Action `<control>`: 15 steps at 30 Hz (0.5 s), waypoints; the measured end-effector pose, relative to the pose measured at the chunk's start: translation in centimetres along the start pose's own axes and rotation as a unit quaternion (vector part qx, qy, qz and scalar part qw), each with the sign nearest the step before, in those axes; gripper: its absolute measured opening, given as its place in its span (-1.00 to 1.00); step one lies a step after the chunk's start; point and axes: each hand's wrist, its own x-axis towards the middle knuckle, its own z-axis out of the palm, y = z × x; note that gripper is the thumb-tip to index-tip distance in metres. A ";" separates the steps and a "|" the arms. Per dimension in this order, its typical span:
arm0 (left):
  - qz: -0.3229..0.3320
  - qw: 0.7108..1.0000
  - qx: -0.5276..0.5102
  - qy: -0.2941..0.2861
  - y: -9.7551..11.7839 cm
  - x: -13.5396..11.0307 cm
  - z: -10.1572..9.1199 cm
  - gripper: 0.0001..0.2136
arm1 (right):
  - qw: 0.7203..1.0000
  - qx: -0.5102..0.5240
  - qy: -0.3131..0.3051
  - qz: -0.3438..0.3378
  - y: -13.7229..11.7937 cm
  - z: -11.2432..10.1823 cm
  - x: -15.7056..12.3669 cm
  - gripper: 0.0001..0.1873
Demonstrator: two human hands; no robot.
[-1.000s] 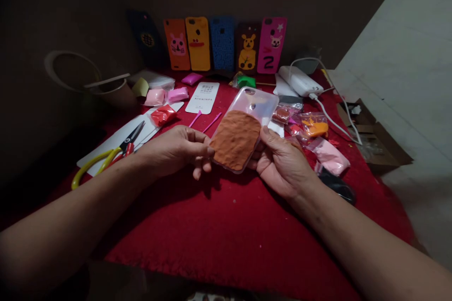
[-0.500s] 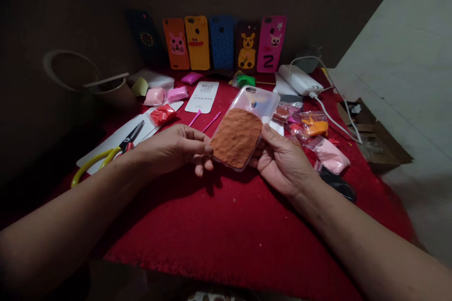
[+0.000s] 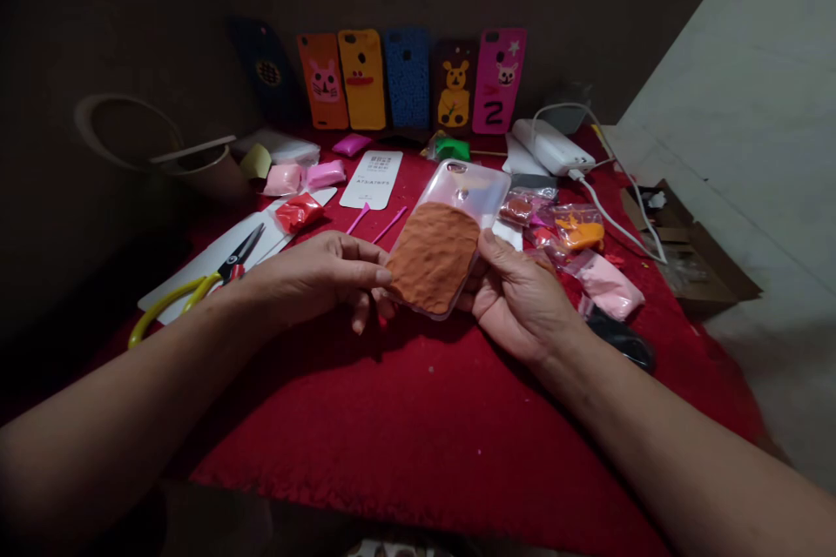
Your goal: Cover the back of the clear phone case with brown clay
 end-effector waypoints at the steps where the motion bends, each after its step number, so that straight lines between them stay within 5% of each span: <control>1: 0.001 1.000 0.006 0.005 0.0 0.1 0.2 -0.83 | 1.000 0.002 -0.001 0.003 0.0 0.1 0.0 -0.81; 8: -0.002 0.999 0.016 0.046 -0.3 0.3 0.8 -0.92 | 1.000 -0.007 -0.016 0.013 -0.1 0.6 -0.4 -0.78; 15: 0.001 0.999 0.041 0.000 0.0 -0.1 0.9 -0.84 | 0.999 -0.016 -0.031 0.006 0.0 0.1 -0.2 -0.79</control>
